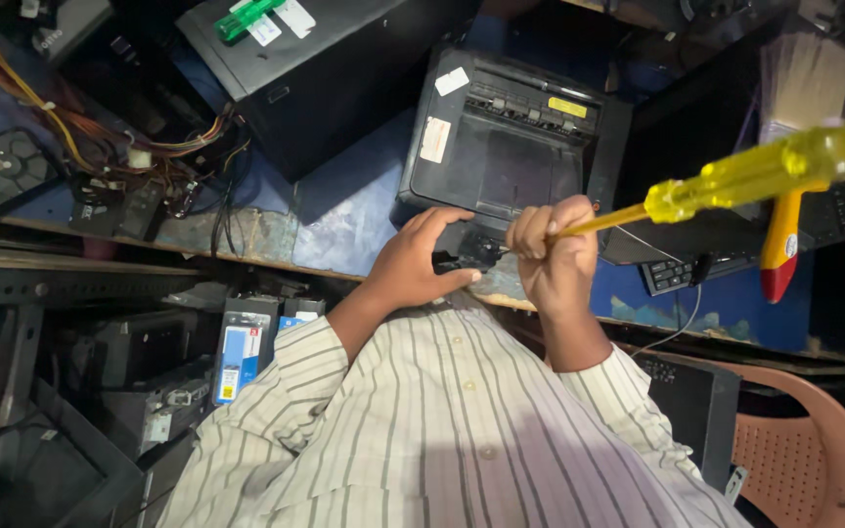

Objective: The person uses a yellow screwdriver to remove screws from a black printer cartridge, opens the cartridge to inspect its interior, and then reassembles it by replacing the screws. The task is performed at a cluttered workbench with various electronic components and tools visible.

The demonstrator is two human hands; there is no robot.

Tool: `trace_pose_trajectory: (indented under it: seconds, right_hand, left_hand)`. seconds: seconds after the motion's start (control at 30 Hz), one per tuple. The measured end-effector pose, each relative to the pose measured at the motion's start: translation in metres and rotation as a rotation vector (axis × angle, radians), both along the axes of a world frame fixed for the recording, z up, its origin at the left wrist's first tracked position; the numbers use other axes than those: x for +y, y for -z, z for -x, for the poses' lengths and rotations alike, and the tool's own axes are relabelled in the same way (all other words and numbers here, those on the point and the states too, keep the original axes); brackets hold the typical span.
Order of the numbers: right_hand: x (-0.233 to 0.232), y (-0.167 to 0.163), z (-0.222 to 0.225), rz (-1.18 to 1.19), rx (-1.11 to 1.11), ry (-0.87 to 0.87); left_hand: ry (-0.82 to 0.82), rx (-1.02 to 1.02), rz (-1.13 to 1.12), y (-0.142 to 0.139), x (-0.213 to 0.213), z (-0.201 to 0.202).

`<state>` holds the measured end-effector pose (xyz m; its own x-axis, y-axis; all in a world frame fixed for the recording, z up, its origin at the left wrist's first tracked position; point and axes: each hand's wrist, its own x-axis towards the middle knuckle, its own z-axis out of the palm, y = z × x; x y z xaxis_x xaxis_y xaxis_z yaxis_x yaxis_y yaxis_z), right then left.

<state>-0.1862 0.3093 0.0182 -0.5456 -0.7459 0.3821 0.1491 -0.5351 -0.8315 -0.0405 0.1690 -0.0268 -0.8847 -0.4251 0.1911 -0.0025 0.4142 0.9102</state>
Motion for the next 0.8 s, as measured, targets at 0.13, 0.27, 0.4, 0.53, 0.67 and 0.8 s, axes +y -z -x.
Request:
trace_pose_trajectory:
  seconds: [0.13,0.27,0.4,0.53,0.67,0.8]
  right_hand:
    - [-0.001,0.000,-0.001,0.002,0.075,0.067]
    - [-0.002,0.003,0.003,-0.040,0.073,0.075]
    - [-0.001,0.001,0.002,-0.015,-0.052,0.020]
    - [-0.003,-0.005,-0.002,-0.003,-0.045,0.004]
    - [-0.002,-0.006,-0.004,-0.004,0.060,0.034]
    - [0.000,0.007,0.000,-0.022,0.089,0.041]
  left_hand:
    - [0.003,0.003,0.023,0.001,0.000,0.001]
    - [0.006,-0.031,-0.015,0.002,0.000,0.001]
    - [0.016,-0.033,-0.006,0.001,-0.001,0.001]
    - [0.026,-0.015,-0.007,0.002,-0.002,0.002]
    - [0.022,0.031,0.003,0.003,-0.001,0.001]
    - [0.017,0.028,0.006,0.004,-0.002,0.002]
